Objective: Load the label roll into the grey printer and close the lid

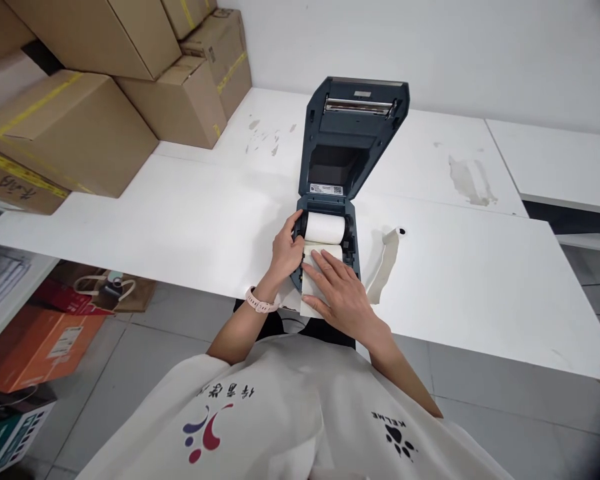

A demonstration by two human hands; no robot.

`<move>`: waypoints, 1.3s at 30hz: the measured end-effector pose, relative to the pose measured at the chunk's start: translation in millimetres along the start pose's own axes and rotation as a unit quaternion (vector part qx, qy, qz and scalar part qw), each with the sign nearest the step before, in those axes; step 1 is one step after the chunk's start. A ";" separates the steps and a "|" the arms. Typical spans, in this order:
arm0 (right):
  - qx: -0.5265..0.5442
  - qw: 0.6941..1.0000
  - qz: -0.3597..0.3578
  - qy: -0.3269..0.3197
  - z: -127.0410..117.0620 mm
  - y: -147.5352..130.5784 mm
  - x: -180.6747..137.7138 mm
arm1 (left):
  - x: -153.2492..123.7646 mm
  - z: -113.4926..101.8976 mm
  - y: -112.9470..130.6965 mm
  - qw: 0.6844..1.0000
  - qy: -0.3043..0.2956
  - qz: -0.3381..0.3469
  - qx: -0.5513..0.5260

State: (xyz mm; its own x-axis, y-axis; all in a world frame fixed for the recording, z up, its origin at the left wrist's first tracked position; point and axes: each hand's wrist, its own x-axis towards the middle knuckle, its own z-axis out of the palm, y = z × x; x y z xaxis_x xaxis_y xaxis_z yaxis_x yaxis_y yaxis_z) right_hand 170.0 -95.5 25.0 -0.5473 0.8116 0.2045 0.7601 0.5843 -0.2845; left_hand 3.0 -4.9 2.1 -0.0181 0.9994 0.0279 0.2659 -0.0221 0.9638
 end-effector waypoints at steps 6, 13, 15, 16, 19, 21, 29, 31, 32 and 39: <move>0.000 1.000 0.001 -0.010 -2.5 2.1 2.0 | 2.4 0.5 -0.7 1.000 0.002 0.000 -0.002; 0.104 0.995 0.006 0.001 -9.4 6.7 -7.7 | -24.1 0.3 4.4 0.998 -0.011 -0.025 -0.061; 0.186 0.982 0.010 0.031 -24.2 18.7 -8.2 | -49.6 0.2 6.4 0.995 -0.018 -0.068 -0.064; 0.217 0.973 0.024 0.069 -34.5 28.0 -4.5 | -63.2 0.0 6.8 0.994 -0.030 -0.088 -0.062; 0.233 0.937 0.103 0.238 -71.9 67.4 30.7 | -96.8 -2.2 6.4 0.985 -0.066 -0.127 -0.092; 0.237 0.918 0.126 0.292 -96.9 98.4 73.1 | -107.6 -4.6 5.4 0.984 -0.077 -0.130 -0.099; 0.393 0.889 0.126 0.196 -125.7 135.7 171.7 | -104.2 -11.9 -5.0 0.986 -0.080 -0.111 -0.097; 0.374 0.898 0.106 0.207 -115.2 118.2 143.9 | -103.5 -16.3 -9.6 0.985 -0.089 -0.113 -0.098; 0.360 0.906 0.102 0.199 -108.8 107.9 125.0 | -102.6 -19.3 -11.7 0.984 -0.089 -0.118 -0.104; 0.311 0.933 0.139 0.115 -50.5 50.8 18.0 | -82.6 -32.2 1.0 0.984 -0.048 -0.100 -0.139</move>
State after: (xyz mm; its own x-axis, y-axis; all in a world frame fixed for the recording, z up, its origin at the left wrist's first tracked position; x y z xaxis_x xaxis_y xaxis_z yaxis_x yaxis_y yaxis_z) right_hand 216.5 -51.3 61.6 -0.2160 0.9519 0.2174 0.4715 0.2967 -0.8305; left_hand -26.2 -88.3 9.3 0.0515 0.9821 -0.1812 -0.0088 0.1819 0.9833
